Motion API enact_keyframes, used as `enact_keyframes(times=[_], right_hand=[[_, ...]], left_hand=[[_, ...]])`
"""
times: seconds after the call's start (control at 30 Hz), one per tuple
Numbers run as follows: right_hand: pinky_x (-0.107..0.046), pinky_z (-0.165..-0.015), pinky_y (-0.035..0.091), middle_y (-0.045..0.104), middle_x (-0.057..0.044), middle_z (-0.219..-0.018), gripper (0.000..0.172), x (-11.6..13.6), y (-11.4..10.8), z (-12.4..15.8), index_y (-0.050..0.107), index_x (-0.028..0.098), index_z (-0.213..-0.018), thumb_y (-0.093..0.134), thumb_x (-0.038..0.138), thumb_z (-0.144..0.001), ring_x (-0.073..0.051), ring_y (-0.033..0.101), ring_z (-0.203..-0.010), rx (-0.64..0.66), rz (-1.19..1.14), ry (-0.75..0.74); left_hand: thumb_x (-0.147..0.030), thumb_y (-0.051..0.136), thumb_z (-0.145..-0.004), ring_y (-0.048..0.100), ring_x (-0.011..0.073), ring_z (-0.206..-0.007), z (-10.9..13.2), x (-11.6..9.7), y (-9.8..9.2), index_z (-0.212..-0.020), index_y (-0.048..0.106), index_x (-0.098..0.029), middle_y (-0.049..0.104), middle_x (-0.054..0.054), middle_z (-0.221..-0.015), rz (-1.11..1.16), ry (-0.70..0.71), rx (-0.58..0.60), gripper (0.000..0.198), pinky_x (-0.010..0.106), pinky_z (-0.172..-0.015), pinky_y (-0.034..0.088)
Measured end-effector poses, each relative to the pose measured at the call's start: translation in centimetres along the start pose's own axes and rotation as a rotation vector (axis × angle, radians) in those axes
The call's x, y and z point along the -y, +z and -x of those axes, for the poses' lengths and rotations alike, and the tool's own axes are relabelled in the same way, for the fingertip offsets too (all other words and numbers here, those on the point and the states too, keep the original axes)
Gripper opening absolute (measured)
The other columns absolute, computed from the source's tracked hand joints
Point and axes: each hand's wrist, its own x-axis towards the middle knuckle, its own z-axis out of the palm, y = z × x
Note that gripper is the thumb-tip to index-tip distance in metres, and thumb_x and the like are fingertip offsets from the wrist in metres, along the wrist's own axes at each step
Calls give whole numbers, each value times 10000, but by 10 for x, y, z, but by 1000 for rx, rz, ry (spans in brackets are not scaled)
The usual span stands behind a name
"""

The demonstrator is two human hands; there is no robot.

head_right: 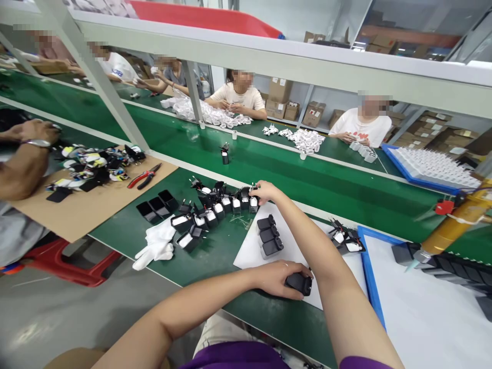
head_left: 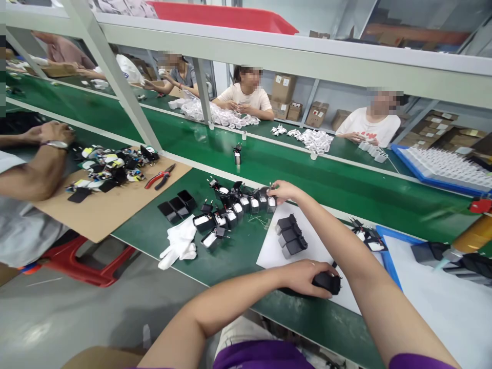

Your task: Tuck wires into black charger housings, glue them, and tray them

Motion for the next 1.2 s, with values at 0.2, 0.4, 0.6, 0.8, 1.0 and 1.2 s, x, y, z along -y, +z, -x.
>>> enact_keyframes(times=[0.2,0.4,0.6,0.8,1.0,1.2], right_hand=[[-215,-592,563,646,-120,-1158,526,-5,-19,37,476,181,-1242,634,466,-828,-153,692,-802,-67,-176,-110],[-287,-733,549,680,-49,-1039,347,-49,-39,136,571,221,-1141,599,399,-845,-161,679,-852,-367,-229,-425],[-348,-788,543,685,-75,-1015,322,-121,-6,214,617,215,-1102,580,419,-856,-194,674,-877,-618,-235,-341],[-356,-737,565,674,-86,-986,336,-174,55,250,593,205,-1114,556,433,-870,-205,671,-846,-600,-416,-219],[-363,-865,550,638,-67,-958,153,-169,109,256,577,207,-930,528,347,-891,-201,655,-935,-465,-543,-328],[-419,-992,503,508,-102,-1157,165,-159,132,250,595,229,-1018,503,290,-896,-217,562,-1124,-543,-450,-367]], left_hand=[[-354,698,-781,590,249,-1148,1,-2,-2,-1284,480,-192,616,116,-1245,23,33,-69,572,333,-978,440],[-300,676,-793,591,241,-1126,0,-7,-4,-1245,506,-188,629,110,-1203,-96,82,-128,495,361,-992,441],[-300,659,-824,617,250,-1015,6,-20,2,-1194,530,-165,642,106,-1053,-426,11,-238,415,371,-897,508],[-278,539,-909,611,278,-954,18,-31,13,-1392,329,-136,621,124,-992,-780,-83,-399,546,416,-808,540],[-250,543,-909,537,287,-1121,34,-41,19,-1385,331,-162,554,159,-1200,-802,-25,-631,528,443,-943,482],[-220,548,-883,404,296,-1277,58,-38,4,-1337,382,-199,435,162,-1368,-684,-108,-891,483,520,-1053,367]])
